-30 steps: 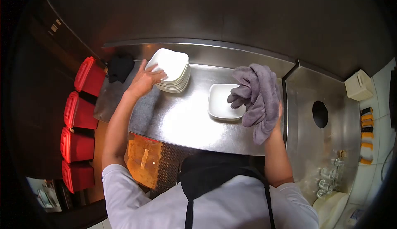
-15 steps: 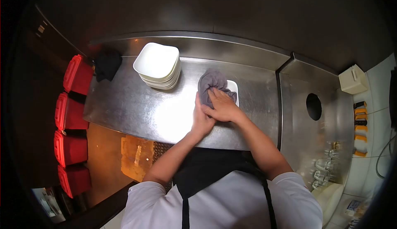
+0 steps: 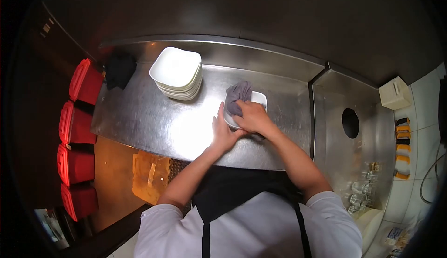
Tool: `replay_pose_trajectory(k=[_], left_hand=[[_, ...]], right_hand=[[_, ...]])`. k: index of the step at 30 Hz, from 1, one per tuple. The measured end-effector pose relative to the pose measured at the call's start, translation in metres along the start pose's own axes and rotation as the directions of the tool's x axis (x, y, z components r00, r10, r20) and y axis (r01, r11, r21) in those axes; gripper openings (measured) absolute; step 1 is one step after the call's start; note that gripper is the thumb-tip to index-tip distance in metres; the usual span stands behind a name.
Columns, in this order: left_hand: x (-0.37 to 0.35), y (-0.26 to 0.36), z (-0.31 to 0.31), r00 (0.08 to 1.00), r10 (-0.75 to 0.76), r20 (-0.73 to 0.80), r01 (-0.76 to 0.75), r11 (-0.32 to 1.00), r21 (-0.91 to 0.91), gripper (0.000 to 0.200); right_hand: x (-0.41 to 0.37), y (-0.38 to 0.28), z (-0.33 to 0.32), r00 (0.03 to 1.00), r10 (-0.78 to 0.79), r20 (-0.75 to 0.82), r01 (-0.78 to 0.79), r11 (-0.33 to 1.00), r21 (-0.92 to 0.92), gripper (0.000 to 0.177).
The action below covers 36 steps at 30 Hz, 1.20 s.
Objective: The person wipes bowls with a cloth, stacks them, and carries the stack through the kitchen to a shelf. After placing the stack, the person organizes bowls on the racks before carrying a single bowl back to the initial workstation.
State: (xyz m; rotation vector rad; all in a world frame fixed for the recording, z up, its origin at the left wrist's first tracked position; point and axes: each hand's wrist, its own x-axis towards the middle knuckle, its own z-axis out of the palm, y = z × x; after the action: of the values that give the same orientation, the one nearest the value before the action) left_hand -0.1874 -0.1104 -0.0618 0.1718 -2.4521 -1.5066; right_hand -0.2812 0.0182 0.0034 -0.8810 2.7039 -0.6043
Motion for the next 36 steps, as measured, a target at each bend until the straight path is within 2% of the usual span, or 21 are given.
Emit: replay_pose_trajectory(k=[2,3,5,8,9,12,13,16,17,20,21,22,23,25,26,27,28,30,32,33,36], left_hand=[[0.001,0.001,0.0,0.998,-0.052,0.045,0.05,0.998,0.032,0.129],[0.001,0.004,-0.001,0.999,-0.035,0.017,0.034,0.995,0.091,0.126],[-0.005,0.01,-0.003,0.999,0.001,-0.035,0.007,0.978,0.207,0.12],[0.005,0.017,-0.012,0.975,0.212,-0.068,-0.135,0.805,0.577,0.091],[0.014,0.002,-0.01,0.933,0.341,0.114,-0.286,0.511,0.811,0.062],[0.025,0.055,-0.036,0.809,0.179,0.56,-0.562,0.513,0.649,0.041],[0.03,0.048,-0.031,0.771,0.12,0.625,-0.586,0.52,0.622,0.03],[0.035,0.052,-0.034,0.743,0.127,0.658,-0.575,0.626,0.528,0.028],[0.034,0.056,-0.037,0.757,0.099,0.646,-0.538,0.656,0.53,0.027],[0.034,0.048,-0.041,0.823,0.054,0.565,-0.302,0.884,0.356,0.035],[0.035,0.049,-0.042,0.832,0.051,0.553,-0.121,0.988,0.091,0.036],[0.036,0.052,-0.044,0.838,0.041,0.544,0.072,0.98,-0.185,0.038],[0.035,0.055,-0.044,0.841,0.026,0.54,0.257,0.86,-0.441,0.041],[0.034,0.059,-0.041,0.815,0.101,0.571,0.321,0.742,-0.589,0.037],[0.031,0.061,-0.04,0.802,0.138,0.581,0.356,0.671,-0.651,0.035],[0.019,0.071,-0.04,0.901,0.244,0.36,-0.077,0.904,-0.421,0.032],[0.026,0.068,-0.035,0.894,0.318,0.317,-0.143,0.871,-0.47,0.031],[0.026,0.078,-0.041,0.88,0.256,0.401,0.193,0.579,-0.792,0.032],[0.021,0.084,-0.055,0.838,0.267,0.477,0.278,0.544,-0.792,0.029],[0.017,0.089,-0.063,0.843,0.293,0.45,0.182,0.633,-0.752,0.027],[0.007,0.108,-0.061,0.92,0.357,0.165,-0.049,0.522,-0.852,0.026]], right_hand=[[0.0,-0.023,-0.013,0.985,0.101,0.137,-0.142,0.934,0.329,0.049],[0.001,-0.02,-0.012,0.978,0.091,0.188,-0.189,0.767,0.613,0.048],[0.0,-0.005,-0.01,0.964,0.018,0.266,-0.264,0.205,0.942,0.045],[-0.021,-0.009,-0.052,0.951,0.129,0.283,-0.224,-0.345,0.911,0.045],[-0.022,0.003,-0.058,0.975,0.113,0.194,-0.143,-0.351,0.925,0.045],[-0.028,0.024,-0.081,0.986,0.168,0.007,0.058,-0.379,0.924,0.046],[-0.033,0.028,-0.091,0.978,0.204,-0.046,0.122,-0.379,0.917,0.047],[-0.053,0.035,-0.112,0.91,0.339,-0.238,0.342,-0.29,0.894,0.048],[-0.063,0.037,-0.115,0.901,0.339,-0.272,0.378,-0.305,0.874,0.05],[-0.085,0.041,-0.1,0.738,0.558,-0.379,0.533,-0.136,0.835,0.05],[-0.091,0.049,-0.087,0.705,0.535,-0.465,0.546,0.008,0.838,0.049],[-0.099,0.047,-0.067,0.649,0.56,-0.515,0.498,0.198,0.844,0.049],[-0.102,0.037,-0.049,0.593,0.572,-0.567,0.422,0.378,0.824,0.049],[-0.097,0.004,-0.04,0.634,0.101,-0.766,0.439,0.769,0.465,0.051],[-0.094,-0.008,-0.028,0.764,-0.072,-0.641,0.335,0.894,0.298,0.051],[-0.088,-0.036,-0.04,0.66,-0.233,-0.715,0.351,0.936,0.02,0.048],[-0.08,-0.038,-0.04,0.67,-0.26,-0.696,0.403,0.914,0.047,0.048],[-0.064,-0.038,-0.06,0.6,-0.31,-0.737,0.355,0.929,-0.102,0.05],[-0.049,-0.04,-0.089,0.79,0.052,-0.611,0.32,0.815,0.483,0.05],[-0.032,-0.031,-0.096,0.762,0.116,-0.637,0.353,0.75,0.559,0.043],[-0.021,-0.021,-0.092,0.881,0.201,-0.429,0.379,0.244,0.893,0.038]])
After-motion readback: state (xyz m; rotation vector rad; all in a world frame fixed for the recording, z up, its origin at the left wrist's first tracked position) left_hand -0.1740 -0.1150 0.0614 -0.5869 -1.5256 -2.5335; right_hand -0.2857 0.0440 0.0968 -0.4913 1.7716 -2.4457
